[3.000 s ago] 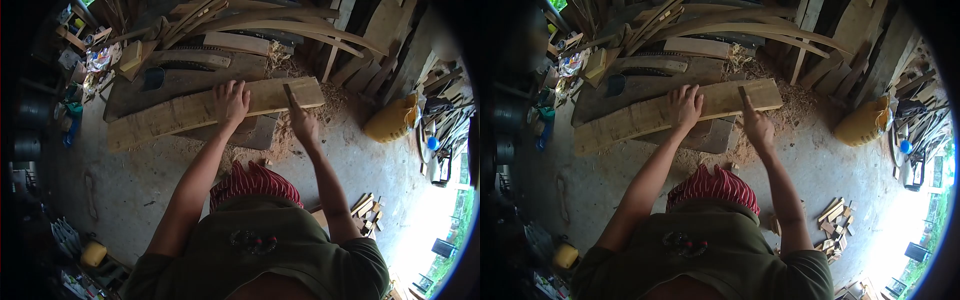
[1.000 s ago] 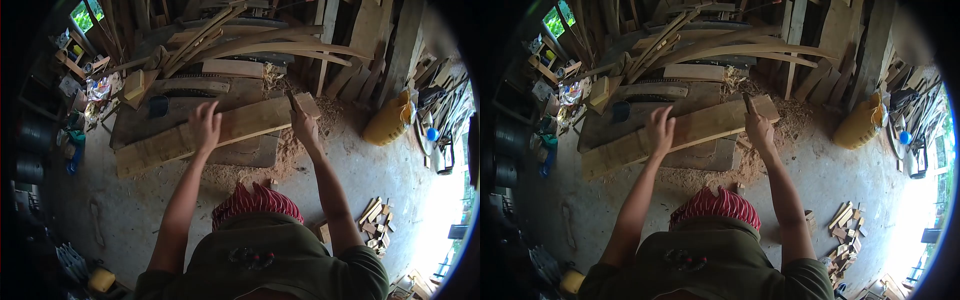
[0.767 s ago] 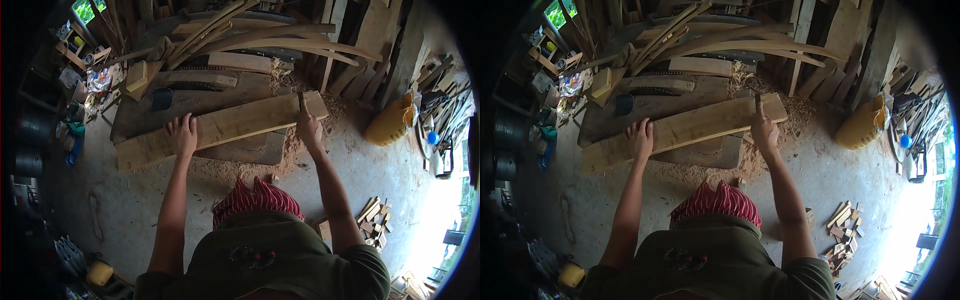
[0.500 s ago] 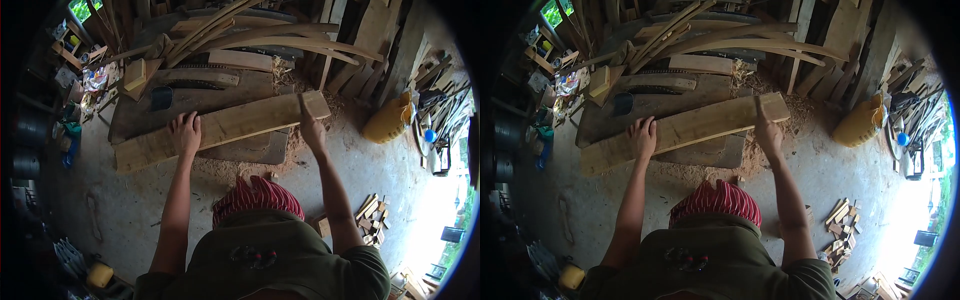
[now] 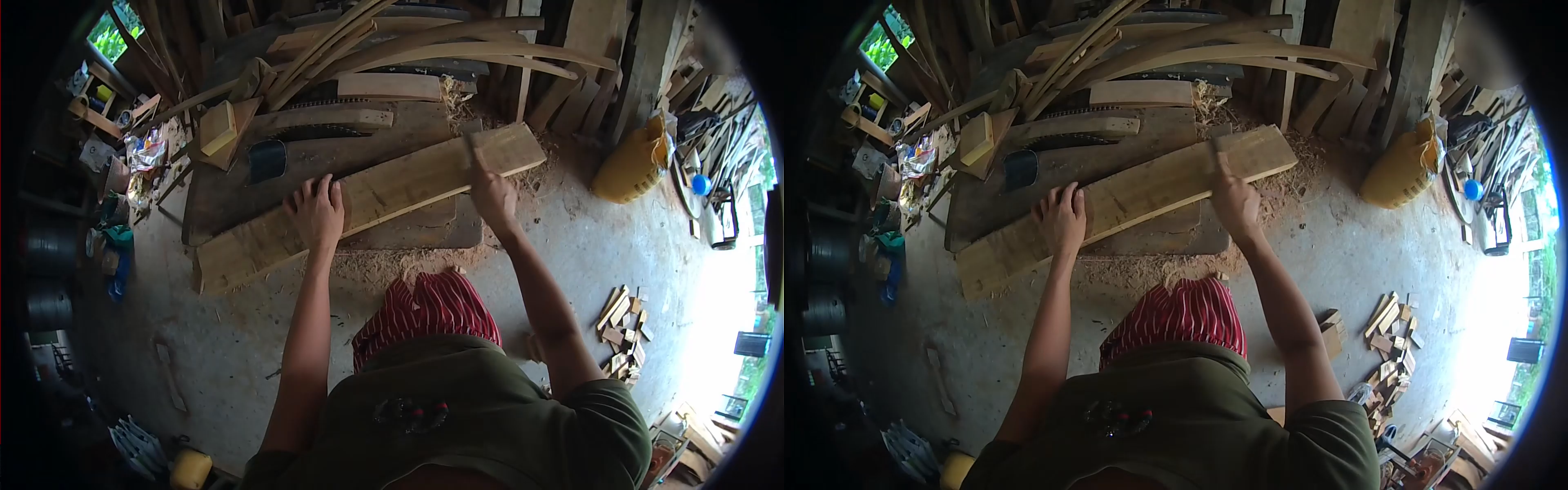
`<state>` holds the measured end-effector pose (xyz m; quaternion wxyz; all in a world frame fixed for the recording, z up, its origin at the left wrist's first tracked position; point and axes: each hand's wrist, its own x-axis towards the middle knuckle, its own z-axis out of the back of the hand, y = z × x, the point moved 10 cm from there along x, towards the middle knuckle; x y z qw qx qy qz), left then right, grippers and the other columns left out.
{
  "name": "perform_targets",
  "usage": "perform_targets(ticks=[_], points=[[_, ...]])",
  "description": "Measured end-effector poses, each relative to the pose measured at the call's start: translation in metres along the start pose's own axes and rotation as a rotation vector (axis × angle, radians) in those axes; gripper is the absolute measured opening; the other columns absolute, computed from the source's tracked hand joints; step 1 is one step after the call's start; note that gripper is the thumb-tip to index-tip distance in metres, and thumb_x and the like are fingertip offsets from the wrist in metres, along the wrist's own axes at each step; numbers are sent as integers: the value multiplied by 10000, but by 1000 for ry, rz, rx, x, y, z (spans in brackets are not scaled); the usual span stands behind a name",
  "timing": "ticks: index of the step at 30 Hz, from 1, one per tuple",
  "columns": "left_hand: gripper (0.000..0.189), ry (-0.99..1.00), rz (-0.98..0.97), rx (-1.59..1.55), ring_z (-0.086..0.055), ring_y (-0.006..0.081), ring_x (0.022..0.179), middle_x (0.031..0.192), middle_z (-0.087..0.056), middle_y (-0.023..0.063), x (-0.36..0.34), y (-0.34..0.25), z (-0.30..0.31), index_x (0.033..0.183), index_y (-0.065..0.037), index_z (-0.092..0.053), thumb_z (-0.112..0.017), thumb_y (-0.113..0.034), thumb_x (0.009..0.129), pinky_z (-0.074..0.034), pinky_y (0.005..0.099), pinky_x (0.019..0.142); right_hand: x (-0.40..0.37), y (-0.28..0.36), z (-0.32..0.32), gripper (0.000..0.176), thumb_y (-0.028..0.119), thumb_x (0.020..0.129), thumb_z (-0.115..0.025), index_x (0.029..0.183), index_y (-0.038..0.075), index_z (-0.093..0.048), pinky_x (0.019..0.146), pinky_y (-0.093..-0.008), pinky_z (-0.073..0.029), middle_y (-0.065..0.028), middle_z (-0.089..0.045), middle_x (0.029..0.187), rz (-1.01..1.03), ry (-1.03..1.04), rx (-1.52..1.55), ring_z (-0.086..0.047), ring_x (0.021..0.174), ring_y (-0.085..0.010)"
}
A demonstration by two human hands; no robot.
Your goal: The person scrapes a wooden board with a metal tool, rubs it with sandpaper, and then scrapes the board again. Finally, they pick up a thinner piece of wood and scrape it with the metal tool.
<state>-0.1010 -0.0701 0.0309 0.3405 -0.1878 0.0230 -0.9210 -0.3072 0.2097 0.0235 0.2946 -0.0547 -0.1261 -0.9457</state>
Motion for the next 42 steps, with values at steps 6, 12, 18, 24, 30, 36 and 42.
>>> perform_targets(ticks=[6,12,18,24,30,36,42], points=[[346,-6,-37,-26,-536,281,1162,1239,-580,46,-2,-2,2,1232,-220,-650,-475,-425,1016,-284,579,1103,-8,22,5,645,186,922,-532,1531,244,-332,525,-478,-532,-155,-675,701,112,9,-16,-684,610,-343],[341,3,-33,-12,-526,281,1178,1256,-566,37,3,-3,3,1239,-222,-641,-485,-423,1011,-292,598,1087,-21,-8,19,674,171,928,-531,1554,195,-283,487,-453,-522,-141,-663,642,-116,15,-128,-663,541,-314],[345,-36,-80,-38,-523,296,1172,1267,-555,55,0,-3,6,1268,-223,-618,-496,-414,1008,-318,599,1060,-45,32,18,548,252,988,-523,1515,261,-371,607,-513,-530,-221,-698,898,-12,173,181,-688,735,-402],[371,-140,-104,-112,-541,325,1097,1243,-561,101,-4,-10,21,1319,-200,-576,-543,-360,986,-420,477,961,-49,-28,14,643,211,930,-587,1525,170,-347,527,-479,-481,-188,-616,646,-191,-102,163,-620,563,-378],[327,-196,-120,-149,-539,329,1092,1238,-560,106,-4,-4,16,1266,-175,-616,-553,-337,989,-431,471,945,-54,-34,15,611,212,951,-588,1517,159,-363,560,-469,-502,-179,-676,841,-69,-109,248,-655,652,-361],[311,-116,-54,-169,-523,330,1140,1228,-556,120,-2,-2,8,1227,-121,-637,-553,-315,997,-355,495,1024,-76,-40,9,672,96,937,-588,1546,205,-327,480,-376,-490,-137,-689,850,-121,-108,255,-620,566,-277],[304,-143,-57,-118,-524,369,1090,1239,-554,132,-3,-1,12,1185,-120,-664,-556,-328,991,-444,480,926,-68,-29,27,626,146,1003,-506,1573,201,-254,433,-324,-475,-120,-671,1256,86,-166,204,-586,533,-161]])
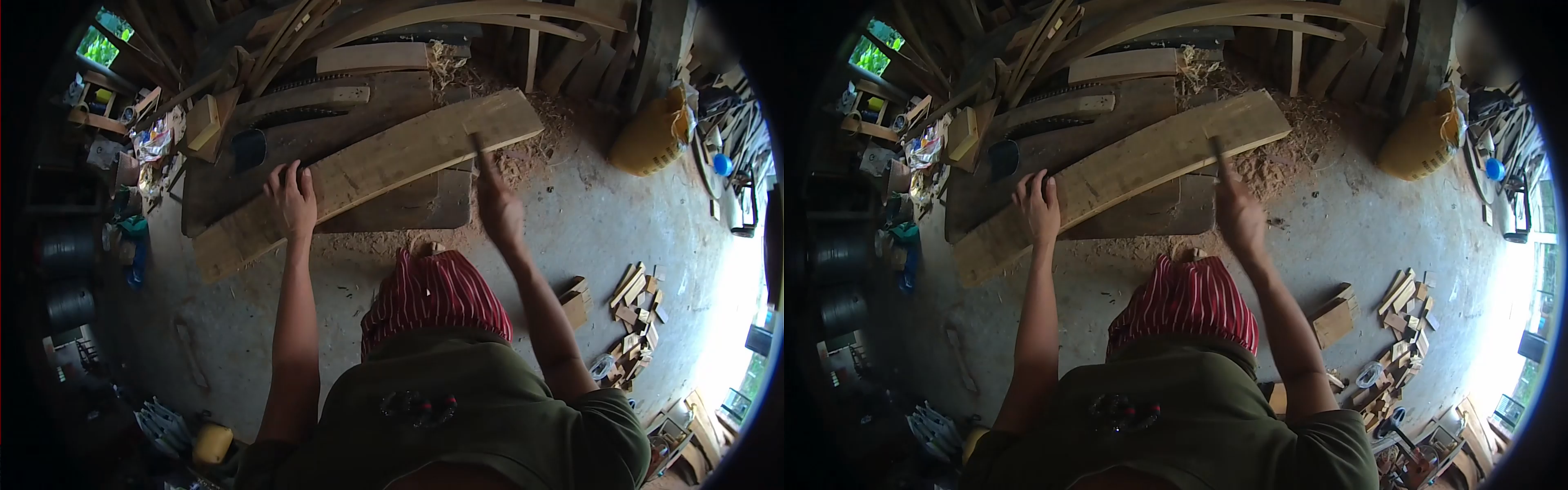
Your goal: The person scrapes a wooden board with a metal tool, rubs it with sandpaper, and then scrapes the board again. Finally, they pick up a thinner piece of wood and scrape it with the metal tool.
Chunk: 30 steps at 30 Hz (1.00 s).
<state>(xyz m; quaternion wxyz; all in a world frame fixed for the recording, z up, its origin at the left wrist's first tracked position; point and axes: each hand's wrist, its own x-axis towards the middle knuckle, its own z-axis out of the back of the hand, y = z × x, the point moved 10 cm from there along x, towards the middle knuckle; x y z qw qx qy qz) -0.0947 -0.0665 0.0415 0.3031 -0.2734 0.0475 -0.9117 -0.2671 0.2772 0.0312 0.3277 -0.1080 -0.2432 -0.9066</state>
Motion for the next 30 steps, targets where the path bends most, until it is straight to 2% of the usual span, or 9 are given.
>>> perform_targets(ticks=[2,10,11,12,15,17,24,25,30], points=[[297,-20,-18,-18,-525,372,1090,1229,-561,138,1,0,-3,1173,-115,-670,-567,-318,983,-444,480,929,6,-64,1,580,145,1022,-472,1561,122,-258,432,-304,-465,-132,-722,1060,-291,105,0,-635,546,-187],[301,14,38,-67,-530,337,1144,1202,-564,131,0,1,-4,1173,-108,-670,-555,-323,995,-340,513,1042,-40,106,-68,731,50,960,-491,1594,154,-140,378,-188,-371,-49,-677,1226,178,465,33,-463,493,-73],[303,-7,18,-71,-535,337,1133,1205,-565,131,0,0,-2,1172,-108,-671,-552,-324,997,-348,511,1031,-26,107,-26,703,136,969,-505,1588,174,-173,384,-263,-477,-80,-718,1109,261,84,109,-538,474,-108],[307,-5,24,-91,-536,333,1129,1210,-566,128,-1,1,-1,1180,-115,-668,-541,-331,1002,-362,523,1016,-27,82,-44,684,118,984,-491,1589,161,-177,373,-231,-375,-40,-684,1203,214,303,-593,-484,450,-111],[318,31,60,-123,-535,336,1129,1208,-568,117,0,1,2,1195,-126,-661,-527,-345,1007,-384,517,1006,-12,-17,-28,666,117,992,-504,1578,264,-223,405,-276,-451,-119,-664,1267,-204,100,151,-579,517,-127],[325,39,19,-90,-535,333,1119,1208,-571,94,0,0,1,1210,-151,-659,-510,-364,1014,-408,491,988,-9,28,-19,678,164,970,-547,1575,177,-241,385,-268,-450,-52,-655,697,-106,15,29,-557,482,-118],[275,39,-66,-164,-555,291,1046,1171,-593,35,-3,-2,6,1204,-211,-651,-562,-351,986,-407,463,953,-15,179,-40,733,140,964,-527,1594,202,-157,382,-262,-461,-117,-700,981,232,75,-197,-534,504,-83],[275,35,-69,-174,-555,291,1046,1171,-593,35,-3,-2,7,1204,-211,-651,-562,-351,986,-407,463,953,-9,135,-43,730,129,968,-526,1594,215,-160,392,-276,-472,-99,-712,951,95,42,229,-554,515,-81],[282,60,-139,-166,-537,298,1083,1184,-587,41,-2,-12,4,1205,-205,-648,-561,-353,982,-382,476,998,-1,66,-41,728,104,933,-588,1573,204,-257,456,-374,-494,-116,-656,714,-129,-41,-60,-594,509,-221]])
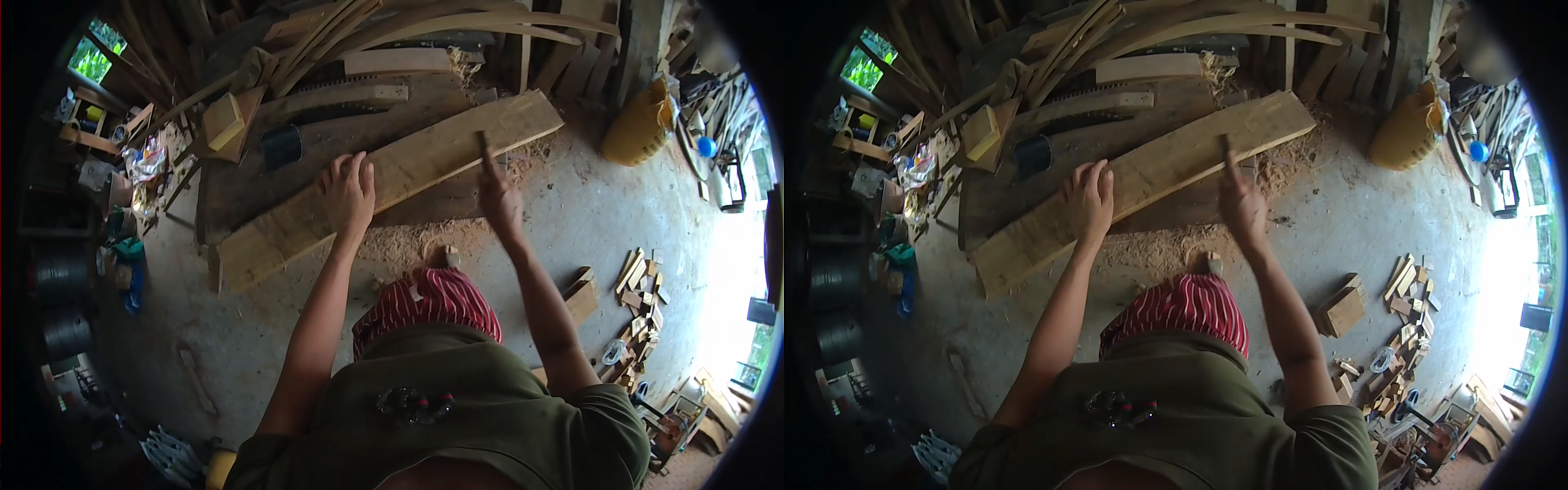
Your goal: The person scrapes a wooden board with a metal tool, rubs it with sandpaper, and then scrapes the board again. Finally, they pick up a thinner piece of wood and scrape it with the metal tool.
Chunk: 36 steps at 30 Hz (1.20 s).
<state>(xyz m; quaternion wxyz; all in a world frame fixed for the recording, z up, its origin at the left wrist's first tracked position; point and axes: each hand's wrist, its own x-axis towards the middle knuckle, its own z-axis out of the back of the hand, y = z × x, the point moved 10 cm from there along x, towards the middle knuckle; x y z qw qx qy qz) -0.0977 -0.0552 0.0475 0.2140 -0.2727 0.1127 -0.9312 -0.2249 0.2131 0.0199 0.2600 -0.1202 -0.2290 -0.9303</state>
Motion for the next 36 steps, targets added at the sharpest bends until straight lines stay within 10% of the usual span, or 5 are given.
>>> perform_targets(ticks=[11,16,21,27,36], points=[[296,8,-37,17,-547,312,1084,1187,-591,54,4,-6,0,1239,-202,-631,-546,-357,1001,-383,484,994,1,-36,-3,618,190,925,-620,1501,161,-398,509,-460,-503,-186,-653,765,-260,53,27,-655,607,-343],[277,17,-59,23,-548,299,1088,1177,-595,52,2,-8,-2,1223,-201,-631,-554,-337,995,-379,486,995,-13,40,6,623,226,949,-578,1530,192,-357,488,-429,-508,-207,-680,846,151,94,213,-660,597,-347],[278,57,-44,26,-545,293,1109,1177,-596,53,1,-10,-3,1225,-196,-625,-554,-329,991,-373,499,1003,39,-72,21,614,253,958,-569,1527,273,-338,530,-480,-521,-213,-703,915,-232,27,50,-673,631,-363],[286,81,-33,79,-543,284,1134,1204,-587,44,2,-9,-4,1238,-210,-625,-521,-356,1015,-370,486,1028,-9,53,10,761,135,926,-556,1586,217,-186,329,-341,-399,-33,-564,557,331,-7,121,-507,412,-144],[285,41,-39,69,-550,287,1108,1197,-593,45,5,-9,-3,1237,-204,-624,-547,-344,1002,-387,480,1005,49,-65,18,544,241,958,-571,1483,207,-433,435,-411,-493,-103,-635,623,-127,52,-115,-618,480,-245]])
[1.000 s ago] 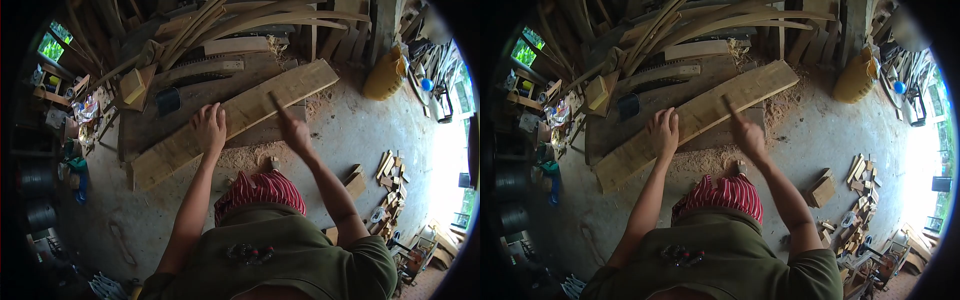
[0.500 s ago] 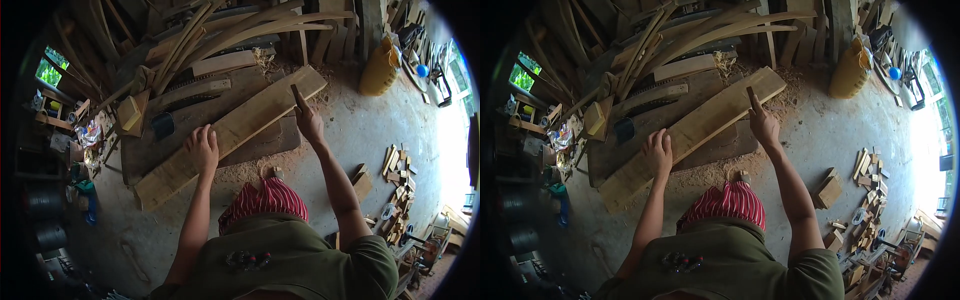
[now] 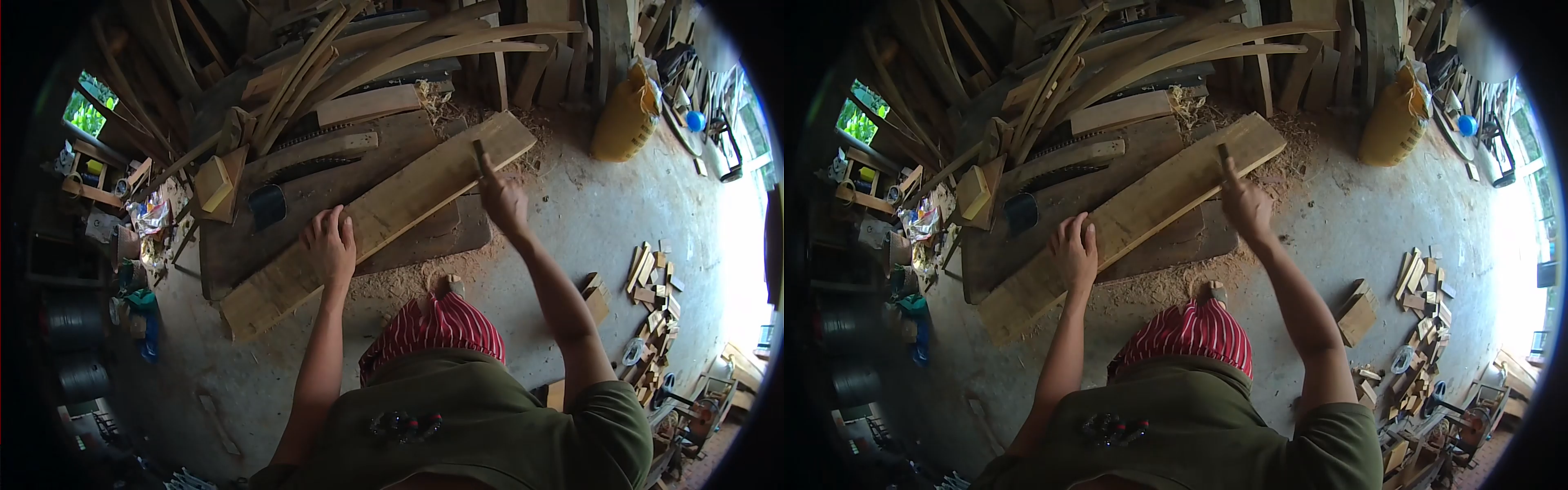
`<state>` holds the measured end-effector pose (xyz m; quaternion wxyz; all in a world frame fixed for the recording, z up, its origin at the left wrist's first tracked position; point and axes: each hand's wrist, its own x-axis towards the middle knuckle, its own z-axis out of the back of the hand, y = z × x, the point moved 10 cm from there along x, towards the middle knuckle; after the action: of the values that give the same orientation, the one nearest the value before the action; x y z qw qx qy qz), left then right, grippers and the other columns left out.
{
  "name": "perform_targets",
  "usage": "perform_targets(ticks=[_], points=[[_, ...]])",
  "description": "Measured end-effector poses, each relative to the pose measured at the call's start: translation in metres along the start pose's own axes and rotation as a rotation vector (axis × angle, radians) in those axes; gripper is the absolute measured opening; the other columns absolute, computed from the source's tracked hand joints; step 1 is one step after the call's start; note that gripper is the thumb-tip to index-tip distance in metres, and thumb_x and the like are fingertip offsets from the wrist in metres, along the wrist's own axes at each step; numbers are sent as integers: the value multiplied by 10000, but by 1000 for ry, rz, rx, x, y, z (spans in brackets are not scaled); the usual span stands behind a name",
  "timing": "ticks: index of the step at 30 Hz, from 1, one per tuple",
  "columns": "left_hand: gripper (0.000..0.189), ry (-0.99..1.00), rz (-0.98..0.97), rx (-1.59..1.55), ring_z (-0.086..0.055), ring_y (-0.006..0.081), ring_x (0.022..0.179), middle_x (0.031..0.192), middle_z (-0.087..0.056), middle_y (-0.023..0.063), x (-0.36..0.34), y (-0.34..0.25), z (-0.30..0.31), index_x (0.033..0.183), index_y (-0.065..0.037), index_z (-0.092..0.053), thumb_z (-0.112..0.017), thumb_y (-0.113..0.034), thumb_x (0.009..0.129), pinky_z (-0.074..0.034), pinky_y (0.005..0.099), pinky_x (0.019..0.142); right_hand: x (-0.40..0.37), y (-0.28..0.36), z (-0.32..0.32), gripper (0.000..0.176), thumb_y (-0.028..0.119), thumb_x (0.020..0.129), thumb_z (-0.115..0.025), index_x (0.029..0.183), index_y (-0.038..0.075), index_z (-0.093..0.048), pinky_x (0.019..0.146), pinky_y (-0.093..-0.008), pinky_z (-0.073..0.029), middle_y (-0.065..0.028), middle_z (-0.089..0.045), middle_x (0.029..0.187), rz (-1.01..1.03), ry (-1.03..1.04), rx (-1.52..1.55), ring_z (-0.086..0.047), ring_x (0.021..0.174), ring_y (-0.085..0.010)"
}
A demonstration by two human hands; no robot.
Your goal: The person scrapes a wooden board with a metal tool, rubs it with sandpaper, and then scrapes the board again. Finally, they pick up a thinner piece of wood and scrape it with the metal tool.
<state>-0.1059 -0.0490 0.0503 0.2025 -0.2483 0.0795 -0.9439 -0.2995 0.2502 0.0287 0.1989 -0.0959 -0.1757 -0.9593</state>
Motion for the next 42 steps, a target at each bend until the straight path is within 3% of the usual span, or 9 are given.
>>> perform_targets(ticks=[4,7,9,16,19,21,30,35,42], points=[[283,24,6,-9,-555,302,1076,1187,-595,56,-2,0,-4,1235,-202,-608,-569,-316,979,-390,496,994,-42,61,-5,654,237,939,-588,1540,247,-332,430,-417,-482,-105,-637,629,340,-91,172,-615,486,-269],[286,-3,-12,0,-553,310,1071,1181,-596,68,-2,-2,1,1240,-199,-607,-574,-305,976,-395,498,983,-5,28,8,674,276,942,-593,1550,242,-304,458,-432,-493,-120,-653,646,57,212,-85,-642,531,-313],[288,18,2,-32,-552,316,1076,1182,-596,70,-2,-1,-2,1240,-195,-606,-576,-304,975,-396,499,984,17,-27,-2,612,271,955,-592,1521,218,-363,379,-378,-434,-75,-586,552,81,-147,46,-560,412,-201],[292,21,19,2,-556,316,1085,1186,-600,72,-1,0,-3,1238,-194,-606,-574,-316,974,-397,494,1001,-36,63,1,679,165,935,-556,1554,164,-278,323,-312,-358,-34,-578,552,418,-152,117,-476,385,-116],[291,12,13,16,-560,311,1083,1186,-601,73,0,-1,-1,1236,-193,-606,-573,-316,974,-397,496,1004,-6,49,12,731,185,931,-576,1576,179,-232,304,-282,-341,-29,-556,524,403,-103,-379,-503,399,-75],[291,8,11,-2,-557,304,1089,1182,-600,71,0,-3,1,1231,-188,-611,-572,-319,974,-396,495,1009,26,-8,18,593,220,969,-537,1530,171,-351,385,-329,-441,-94,-677,686,87,-59,56,-590,483,-149],[273,-39,-2,-1,-552,302,1068,1149,-600,55,0,-3,4,1210,-181,-626,-584,-305,971,-400,475,995,-9,50,-5,648,229,966,-517,1559,132,-275,358,-345,-442,-128,-695,689,360,200,36,-577,448,-150],[272,-51,26,-14,-545,289,1074,1132,-594,48,-3,1,3,1196,-177,-622,-598,-300,955,-385,478,1023,40,-10,-10,598,235,932,-550,1478,73,-369,499,-493,-512,-219,-659,666,6,135,20,-662,578,-397],[265,-47,28,-26,-538,289,1078,1127,-593,49,0,-1,2,1181,-178,-626,-611,-289,941,-385,480,1011,-11,68,-4,716,176,950,-539,1568,97,-185,435,-380,-463,-215,-705,786,459,208,137,-560,445,-205]])
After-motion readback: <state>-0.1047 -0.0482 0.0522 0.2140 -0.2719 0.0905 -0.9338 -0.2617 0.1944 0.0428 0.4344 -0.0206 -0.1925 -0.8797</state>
